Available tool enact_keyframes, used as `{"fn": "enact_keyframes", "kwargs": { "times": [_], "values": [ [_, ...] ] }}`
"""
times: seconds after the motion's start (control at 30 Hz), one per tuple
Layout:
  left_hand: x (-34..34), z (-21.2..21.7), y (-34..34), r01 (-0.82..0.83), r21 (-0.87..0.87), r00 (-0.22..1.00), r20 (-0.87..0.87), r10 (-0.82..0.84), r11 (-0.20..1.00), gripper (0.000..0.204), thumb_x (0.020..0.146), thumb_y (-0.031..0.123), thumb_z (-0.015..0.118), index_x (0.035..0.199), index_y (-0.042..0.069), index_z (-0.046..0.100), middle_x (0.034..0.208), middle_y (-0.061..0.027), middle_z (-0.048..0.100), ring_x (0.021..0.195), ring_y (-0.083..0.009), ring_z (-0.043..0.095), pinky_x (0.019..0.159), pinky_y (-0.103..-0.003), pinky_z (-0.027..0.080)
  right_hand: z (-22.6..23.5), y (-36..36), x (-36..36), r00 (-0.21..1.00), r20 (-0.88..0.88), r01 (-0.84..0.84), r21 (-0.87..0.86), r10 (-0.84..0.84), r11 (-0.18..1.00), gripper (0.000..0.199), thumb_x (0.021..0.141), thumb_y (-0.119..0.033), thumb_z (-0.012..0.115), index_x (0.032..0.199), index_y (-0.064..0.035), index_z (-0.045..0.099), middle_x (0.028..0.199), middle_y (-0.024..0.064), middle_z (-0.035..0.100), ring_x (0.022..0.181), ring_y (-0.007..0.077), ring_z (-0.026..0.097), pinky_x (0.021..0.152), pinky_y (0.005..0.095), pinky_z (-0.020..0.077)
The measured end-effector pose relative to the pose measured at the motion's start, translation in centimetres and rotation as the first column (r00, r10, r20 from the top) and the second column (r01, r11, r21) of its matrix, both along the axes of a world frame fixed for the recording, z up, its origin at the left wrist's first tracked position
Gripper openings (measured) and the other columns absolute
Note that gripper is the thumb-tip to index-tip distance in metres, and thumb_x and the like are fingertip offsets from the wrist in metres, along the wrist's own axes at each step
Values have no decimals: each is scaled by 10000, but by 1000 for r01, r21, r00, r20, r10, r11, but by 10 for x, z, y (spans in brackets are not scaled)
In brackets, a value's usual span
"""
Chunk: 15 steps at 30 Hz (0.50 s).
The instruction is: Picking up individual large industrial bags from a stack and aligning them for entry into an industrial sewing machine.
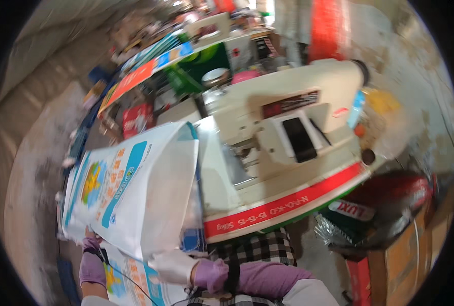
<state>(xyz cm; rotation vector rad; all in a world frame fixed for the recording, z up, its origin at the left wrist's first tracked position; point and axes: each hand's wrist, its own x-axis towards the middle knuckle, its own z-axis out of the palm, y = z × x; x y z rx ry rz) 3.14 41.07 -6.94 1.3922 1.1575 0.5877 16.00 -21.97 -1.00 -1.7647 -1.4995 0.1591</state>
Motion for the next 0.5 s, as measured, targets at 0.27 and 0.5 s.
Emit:
{"fn": "enact_keyframes", "kwargs": {
  "times": [0.27, 0.5],
  "values": [
    [-133, -83, -245, 88, -39, 969, 235, -76, 995, 456, 933, 328, 501, 1267, 19, 494, 1235, -146, 542, 1109, -269, 561, 943, -371, 472, 15, 54, 165, 792, -100, 610, 118, -602, 783, 475, 809, -264, 634, 1201, -21, 523, 1116, 234, 570, 1018, 385, 563, 879, 420, 457],
    [-61, -68, -470, -218, -499, 933, 145, 329, 838, 582, 895, 325, 587, 1377, 96, 353, 1247, -105, 528, 1200, -310, 471, 975, -579, 386, -153, 50, 187, 719, -418, 528, -189, -555, 828, 496, 902, -258, 523, 1365, -105, 438, 1177, 250, 584, 1063, 383, 579, 890, 439, 467]
  ]
}}
